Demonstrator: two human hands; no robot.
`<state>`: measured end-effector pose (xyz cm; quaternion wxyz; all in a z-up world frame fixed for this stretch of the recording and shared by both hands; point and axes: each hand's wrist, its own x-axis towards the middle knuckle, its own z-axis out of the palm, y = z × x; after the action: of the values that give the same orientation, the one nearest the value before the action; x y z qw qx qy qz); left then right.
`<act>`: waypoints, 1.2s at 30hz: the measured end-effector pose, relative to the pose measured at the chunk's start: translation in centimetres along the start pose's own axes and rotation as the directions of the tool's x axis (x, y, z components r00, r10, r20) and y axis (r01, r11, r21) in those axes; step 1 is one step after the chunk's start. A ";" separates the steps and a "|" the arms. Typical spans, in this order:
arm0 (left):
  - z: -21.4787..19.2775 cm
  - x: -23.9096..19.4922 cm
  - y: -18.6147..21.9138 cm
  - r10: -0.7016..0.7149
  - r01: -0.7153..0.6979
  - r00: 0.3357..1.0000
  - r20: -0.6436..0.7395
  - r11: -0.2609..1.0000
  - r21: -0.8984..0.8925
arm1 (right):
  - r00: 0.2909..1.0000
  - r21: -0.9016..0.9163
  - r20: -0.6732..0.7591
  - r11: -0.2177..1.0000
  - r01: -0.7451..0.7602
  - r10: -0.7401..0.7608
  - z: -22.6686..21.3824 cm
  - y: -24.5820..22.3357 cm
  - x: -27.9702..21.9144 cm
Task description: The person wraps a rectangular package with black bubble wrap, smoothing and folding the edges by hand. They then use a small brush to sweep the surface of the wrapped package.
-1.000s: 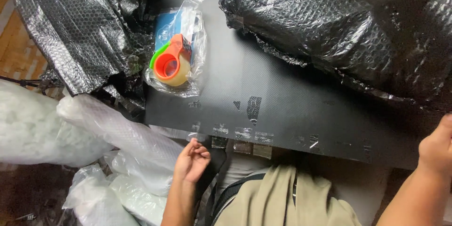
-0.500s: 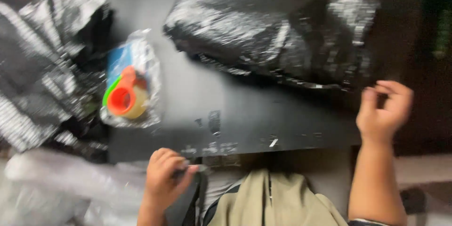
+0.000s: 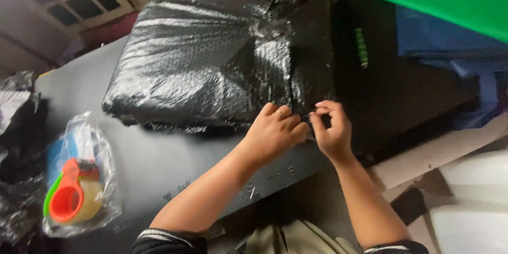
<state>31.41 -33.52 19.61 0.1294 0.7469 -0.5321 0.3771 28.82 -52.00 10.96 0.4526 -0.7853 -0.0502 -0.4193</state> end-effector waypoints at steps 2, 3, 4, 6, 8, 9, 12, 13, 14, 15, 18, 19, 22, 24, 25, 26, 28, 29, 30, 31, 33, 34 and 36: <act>1.3 0.5 -1.0 0.021 -0.021 1.000 -0.001 0.999 0.036 | 1.000 0.026 0.006 1.000 -0.008 0.008 -0.2 0.3 -0.1; 1.9 0.7 -1.5 0.032 -0.032 0.999 0.003 0.997 0.077 | 1.000 0.060 0.023 0.998 -0.018 0.017 -0.1 0.5 -0.2; 2.4 0.7 -2.0 0.039 -0.039 0.999 0.003 0.996 0.077 | 1.000 0.060 0.015 0.998 -0.017 0.016 -0.1 0.5 -0.1; 3.1 0.5 -2.8 0.021 -0.033 0.993 0.116 0.993 0.110 | 0.998 0.029 0.048 0.998 -0.052 0.050 0.0 0.3 -0.2; 3.5 0.6 -2.9 0.017 -0.035 0.990 0.137 0.991 0.127 | 0.998 0.024 0.036 0.998 -0.052 0.051 0.1 0.4 -0.2; 3.7 0.5 -2.9 0.009 -0.031 0.987 0.158 0.990 0.141 | 0.998 0.018 0.030 0.998 -0.055 0.054 0.1 0.3 -0.4; 3.6 0.2 -3.2 -0.018 -0.011 0.977 0.213 0.991 0.134 | 1.000 0.024 -0.017 1.000 -0.001 0.002 1.0 1.9 -1.5; 3.2 0.6 -3.1 -0.015 -0.014 0.976 0.216 0.991 0.133 | 1.000 0.025 -0.020 1.000 -0.004 0.004 1.0 1.8 -1.3; 2.7 1.0 -3.0 -0.081 0.039 0.962 0.261 0.986 0.162 | 0.997 0.018 -0.014 0.997 0.081 -0.081 1.0 1.7 -1.1; 2.3 1.4 -2.9 -0.147 0.091 0.941 0.304 0.977 0.192 | 0.986 0.011 -0.007 0.986 0.165 -0.165 0.9 1.6 -0.9; 2.4 1.7 -3.7 -0.319 0.250 0.874 0.366 0.942 0.223 | 0.975 0.036 0.007 0.974 0.222 -0.222 0.9 1.3 -0.8; 2.5 1.8 -4.2 -0.318 0.251 0.874 0.367 0.943 0.220 | 0.975 0.033 0.008 0.975 0.220 -0.220 0.8 1.3 -0.6; 2.3 2.1 -5.4 -0.380 0.392 0.816 0.437 0.918 0.067 | 0.968 0.052 0.013 0.967 0.250 -0.251 0.5 1.1 -0.2; 1.8 2.7 -5.9 -0.386 0.481 0.774 0.502 0.874 -0.068 | 0.977 0.090 0.037 0.974 0.207 -0.211 0.3 1.1 -0.1; 1.6 2.8 -6.1 -0.383 0.479 0.775 0.502 0.875 -0.071 | 0.977 0.087 0.036 0.975 0.207 -0.210 0.3 1.0 0.0; 1.3 3.0 -6.2 -0.380 0.506 0.780 0.497 0.851 -0.142 | 0.977 0.085 0.037 0.975 0.207 -0.210 0.3 0.8 0.0; 1.2 2.9 -6.5 -0.376 0.527 0.786 0.491 0.822 -0.215 | 0.977 0.080 0.037 0.975 0.208 -0.212 0.4 1.1 0.0; 1.4 2.6 -6.6 -0.380 0.532 0.780 0.497 0.821 -0.208 | 0.972 0.087 0.034 0.969 0.230 -0.234 0.4 1.4 -0.2; 1.7 2.3 -6.6 -0.384 0.537 0.775 0.502 0.819 -0.202 | 0.966 0.095 0.030 0.963 0.252 -0.255 0.4 1.7 -0.4; 1.7 2.3 -6.8 -0.385 0.538 0.775 0.501 0.818 -0.203 | 0.966 0.094 0.032 0.963 0.252 -0.256 0.4 1.8 -0.4; 1.8 2.2 -7.1 -0.368 0.540 0.791 0.489 0.796 -0.273 | 0.954 0.112 0.032 0.949 0.293 -0.299 0.3 1.9 -0.4; 1.9 2.1 -7.1 -0.368 0.539 0.791 0.488 0.796 -0.275 | 0.954 0.111 0.033 0.949 0.294 -0.300 0.1 1.8 -0.4; 2.1 2.1 -7.2 -0.368 0.536 0.793 0.485 0.800 -0.271 | 0.927 0.087 0.093 0.930 0.356 -0.363 -0.2 1.6 -0.3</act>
<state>39.06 -33.41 21.15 0.2512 0.8737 -0.4130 0.0540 29.23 -53.03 9.79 0.3916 -0.7682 -0.2320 -0.4503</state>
